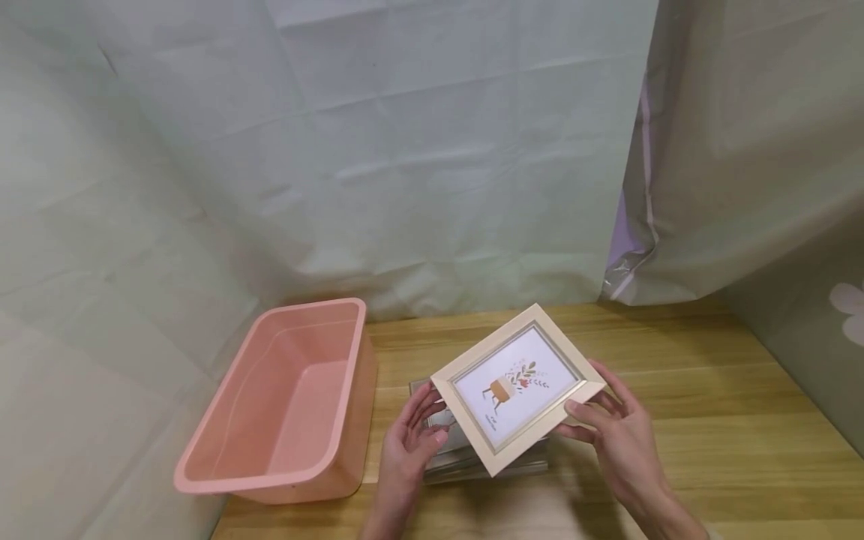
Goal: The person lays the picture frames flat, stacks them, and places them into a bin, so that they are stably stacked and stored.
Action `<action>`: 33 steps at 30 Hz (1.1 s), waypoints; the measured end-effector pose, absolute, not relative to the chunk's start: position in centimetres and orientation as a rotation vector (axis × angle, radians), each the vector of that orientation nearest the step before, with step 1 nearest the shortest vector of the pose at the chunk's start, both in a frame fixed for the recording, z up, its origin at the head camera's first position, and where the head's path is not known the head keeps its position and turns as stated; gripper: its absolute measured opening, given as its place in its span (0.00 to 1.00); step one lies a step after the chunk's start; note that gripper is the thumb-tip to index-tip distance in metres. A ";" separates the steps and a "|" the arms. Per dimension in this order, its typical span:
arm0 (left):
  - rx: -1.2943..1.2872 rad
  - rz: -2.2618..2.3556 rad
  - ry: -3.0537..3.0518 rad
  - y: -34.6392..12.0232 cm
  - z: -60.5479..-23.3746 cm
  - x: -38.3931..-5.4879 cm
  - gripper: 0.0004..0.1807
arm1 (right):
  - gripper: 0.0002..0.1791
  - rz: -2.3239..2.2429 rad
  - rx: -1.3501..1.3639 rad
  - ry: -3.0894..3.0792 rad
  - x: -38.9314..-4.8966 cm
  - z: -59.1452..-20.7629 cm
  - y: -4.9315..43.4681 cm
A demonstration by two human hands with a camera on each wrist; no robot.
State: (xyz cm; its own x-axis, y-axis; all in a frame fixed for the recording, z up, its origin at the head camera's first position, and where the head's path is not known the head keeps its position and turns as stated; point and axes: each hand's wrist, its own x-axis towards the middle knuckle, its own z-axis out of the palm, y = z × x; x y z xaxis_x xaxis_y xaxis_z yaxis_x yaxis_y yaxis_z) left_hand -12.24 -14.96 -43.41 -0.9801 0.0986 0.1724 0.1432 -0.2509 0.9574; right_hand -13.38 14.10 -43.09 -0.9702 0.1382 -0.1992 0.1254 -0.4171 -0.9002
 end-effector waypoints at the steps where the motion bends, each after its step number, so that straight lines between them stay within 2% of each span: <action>1: -0.335 -2.361 -1.947 -14.9 -43.6 -12.0 0.42 | 0.43 2.609 -0.386 -1.688 -13.3 -43.1 14.0; 5: -0.362 -2.117 -2.094 -14.7 -44.2 -11.3 0.49 | 0.42 2.616 -0.359 -1.644 -13.1 -43.0 13.7; 13: -0.424 -1.761 -2.311 -14.8 -44.6 -10.9 0.71 | 0.40 2.608 -0.219 -1.614 -12.5 -42.8 12.9; 17: -0.460 -1.590 -2.351 -14.9 -45.0 -11.0 0.76 | 0.41 2.600 -0.181 -1.653 -12.2 -42.6 12.6; 25: -0.396 -1.434 -2.423 -14.9 -45.1 -10.9 0.82 | 0.43 2.468 -0.236 -1.948 -12.0 -42.2 12.9; 33: -0.461 -1.324 -2.436 -15.7 -45.3 -11.5 0.80 | 0.59 2.234 -0.066 -2.301 -12.0 -41.6 13.7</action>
State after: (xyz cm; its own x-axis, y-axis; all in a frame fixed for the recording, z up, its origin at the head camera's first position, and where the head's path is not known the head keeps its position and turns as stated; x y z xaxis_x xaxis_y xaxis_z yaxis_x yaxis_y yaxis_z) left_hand -11.46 -15.67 -45.31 -0.8931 0.1236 0.4325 0.4302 0.5159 0.7408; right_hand -12.05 13.65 -41.62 -0.9969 -0.0167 -0.0763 0.0758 0.0303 -0.9967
